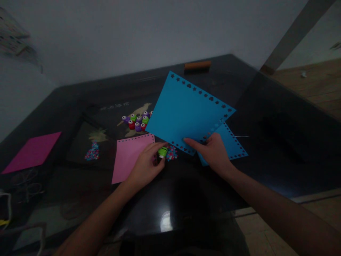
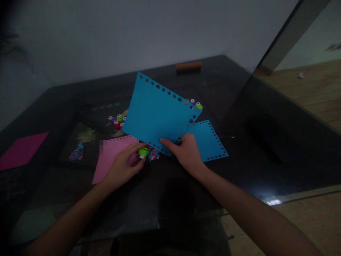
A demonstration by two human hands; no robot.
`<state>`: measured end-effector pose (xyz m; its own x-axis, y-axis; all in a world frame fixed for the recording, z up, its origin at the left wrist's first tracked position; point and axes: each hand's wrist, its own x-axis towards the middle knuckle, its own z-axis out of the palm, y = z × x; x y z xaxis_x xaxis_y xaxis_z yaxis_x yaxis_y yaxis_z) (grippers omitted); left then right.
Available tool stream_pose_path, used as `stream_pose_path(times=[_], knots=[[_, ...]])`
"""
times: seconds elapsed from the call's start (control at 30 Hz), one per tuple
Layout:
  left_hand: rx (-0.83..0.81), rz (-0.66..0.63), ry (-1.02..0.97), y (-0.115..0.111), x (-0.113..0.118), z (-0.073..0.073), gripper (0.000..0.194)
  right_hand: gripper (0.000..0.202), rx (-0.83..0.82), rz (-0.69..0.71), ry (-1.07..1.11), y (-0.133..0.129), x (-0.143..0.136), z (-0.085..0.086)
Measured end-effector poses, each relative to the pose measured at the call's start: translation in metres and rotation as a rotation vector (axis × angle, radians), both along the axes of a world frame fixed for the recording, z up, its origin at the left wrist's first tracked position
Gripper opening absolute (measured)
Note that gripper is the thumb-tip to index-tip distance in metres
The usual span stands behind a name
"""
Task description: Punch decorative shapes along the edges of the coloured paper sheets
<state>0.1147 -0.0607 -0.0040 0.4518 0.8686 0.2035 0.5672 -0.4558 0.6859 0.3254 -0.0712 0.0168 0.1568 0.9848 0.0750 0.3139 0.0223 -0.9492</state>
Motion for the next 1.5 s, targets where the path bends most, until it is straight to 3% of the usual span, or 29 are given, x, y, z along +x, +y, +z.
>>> stream_pose_path(times=[0.17, 0.37, 0.53, 0.67, 0.83, 1.13, 1.33, 1.5], knots=[[0.01, 0.015, -0.023, 0.001, 0.0, 0.002, 0.042, 0.026, 0.008, 0.018, -0.007, 0.0, 0.001, -0.001], [0.02, 0.02, -0.025, 0.003, -0.001, 0.007, 0.036, 0.044, -0.009, 0.009, -0.039, 0.001, 0.001, -0.001], [-0.017, 0.057, -0.094, 0.006, -0.006, -0.002, 0.037, 0.045, 0.039, 0.016, -0.05, 0.004, 0.002, -0.001], [-0.104, 0.09, -0.223, 0.008, -0.008, -0.011, 0.035, 0.038, 0.071, 0.018, -0.038, 0.007, 0.004, -0.004], [-0.277, 0.107, -0.348, 0.009, -0.004, -0.007, 0.029, 0.018, 0.105, 0.008, 0.081, 0.012, 0.01, -0.01], [-0.457, 0.149, -0.475, 0.005, -0.002, 0.005, 0.033, 0.029, 0.103, 0.003, 0.352, 0.027, 0.021, -0.023], [-0.452, 0.151, -0.486, 0.004, 0.001, 0.005, 0.033, 0.028, 0.036, 0.0, 0.445, 0.028, 0.029, -0.01], [-0.452, 0.161, -0.462, 0.003, 0.001, 0.005, 0.041, 0.036, 0.009, -0.007, 0.376, 0.024, 0.053, 0.006]])
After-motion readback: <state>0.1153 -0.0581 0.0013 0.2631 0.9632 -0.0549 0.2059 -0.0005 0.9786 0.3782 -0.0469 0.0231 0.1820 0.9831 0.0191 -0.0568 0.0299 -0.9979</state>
